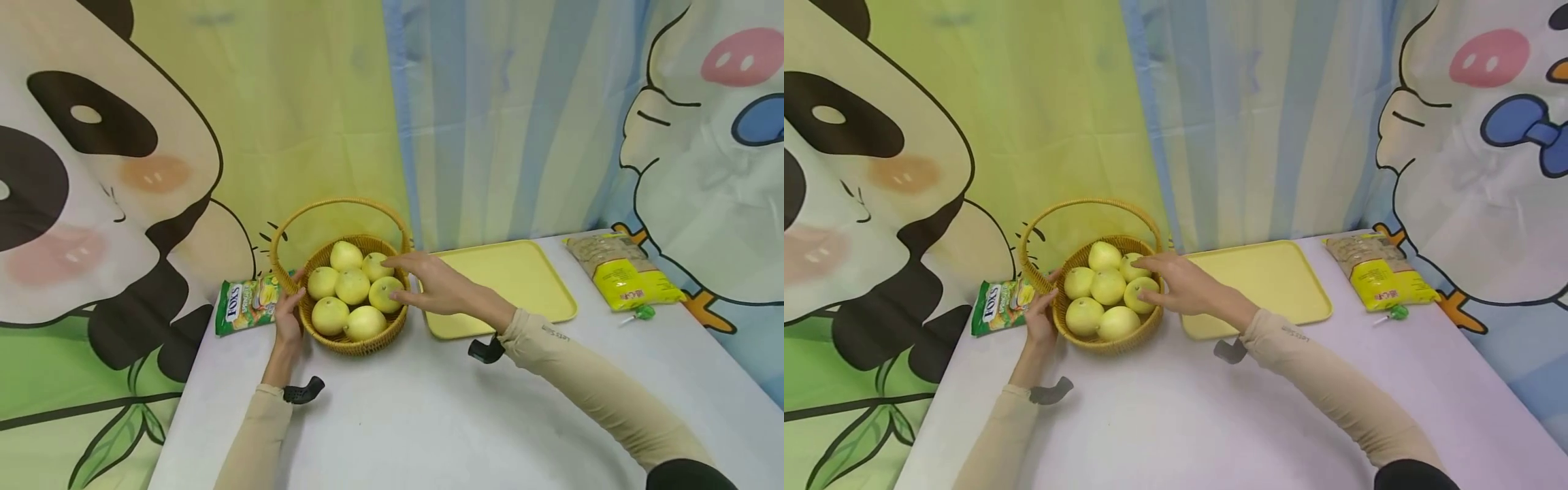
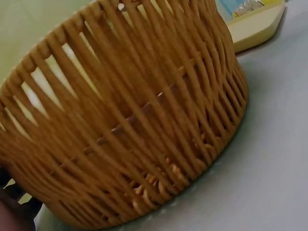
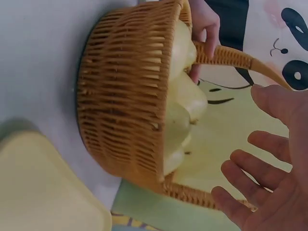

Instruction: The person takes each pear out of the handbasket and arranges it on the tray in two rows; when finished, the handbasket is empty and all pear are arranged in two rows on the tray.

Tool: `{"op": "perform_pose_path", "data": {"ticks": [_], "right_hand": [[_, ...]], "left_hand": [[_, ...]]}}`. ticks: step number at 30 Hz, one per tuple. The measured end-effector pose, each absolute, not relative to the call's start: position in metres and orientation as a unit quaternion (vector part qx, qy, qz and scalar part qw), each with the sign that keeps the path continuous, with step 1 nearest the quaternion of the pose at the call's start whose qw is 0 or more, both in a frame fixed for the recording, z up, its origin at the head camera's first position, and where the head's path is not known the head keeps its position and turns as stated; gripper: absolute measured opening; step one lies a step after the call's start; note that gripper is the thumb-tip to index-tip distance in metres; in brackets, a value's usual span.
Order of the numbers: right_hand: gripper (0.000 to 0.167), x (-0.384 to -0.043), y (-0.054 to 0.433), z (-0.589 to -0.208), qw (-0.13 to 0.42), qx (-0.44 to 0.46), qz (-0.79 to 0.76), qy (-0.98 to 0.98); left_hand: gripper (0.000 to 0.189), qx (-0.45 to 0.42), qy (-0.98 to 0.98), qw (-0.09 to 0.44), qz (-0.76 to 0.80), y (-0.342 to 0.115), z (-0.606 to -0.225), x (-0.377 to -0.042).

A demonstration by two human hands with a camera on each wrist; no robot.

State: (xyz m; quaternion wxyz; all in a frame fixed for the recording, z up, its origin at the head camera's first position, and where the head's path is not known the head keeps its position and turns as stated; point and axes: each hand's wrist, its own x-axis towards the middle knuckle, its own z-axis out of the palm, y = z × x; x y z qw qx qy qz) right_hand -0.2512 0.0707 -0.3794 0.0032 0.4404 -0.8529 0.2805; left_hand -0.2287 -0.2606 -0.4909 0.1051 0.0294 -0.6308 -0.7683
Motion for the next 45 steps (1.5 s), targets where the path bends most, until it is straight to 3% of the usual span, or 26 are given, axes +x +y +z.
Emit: {"op": "perform_pose_path", "data": {"ticks": [6,15,24,31,39,45], "right_hand": [[0.065,-0.26,0.04,-0.395,-0.021,0.441,0.27,-0.855],[0.077,-0.274,-0.001,-0.41,-0.025,0.411,0.253,-0.875],[0.074,-0.282,-0.025,-0.422,-0.029,0.381,0.216,-0.899],[0.077,-0.286,-0.038,-0.428,-0.039,0.359,0.26,-0.895],[0.069,-0.29,-0.038,-0.429,-0.045,0.355,0.309,-0.881],[0.064,-0.289,-0.033,-0.43,-0.004,0.371,0.356,-0.858]], "left_hand": [[0.052,0.068,-0.627,0.147,-0.762,-0.255,-0.498,-0.231],[0.067,0.06,-0.639,0.15,-0.752,-0.254,-0.505,-0.231],[0.069,0.063,-0.636,0.161,-0.753,-0.252,-0.508,-0.23],[0.065,0.063,-0.646,0.162,-0.743,-0.251,-0.508,-0.229],[0.065,0.07,-0.646,0.156,-0.744,-0.248,-0.512,-0.229],[0.062,0.076,-0.64,0.166,-0.746,-0.251,-0.514,-0.228]]}}
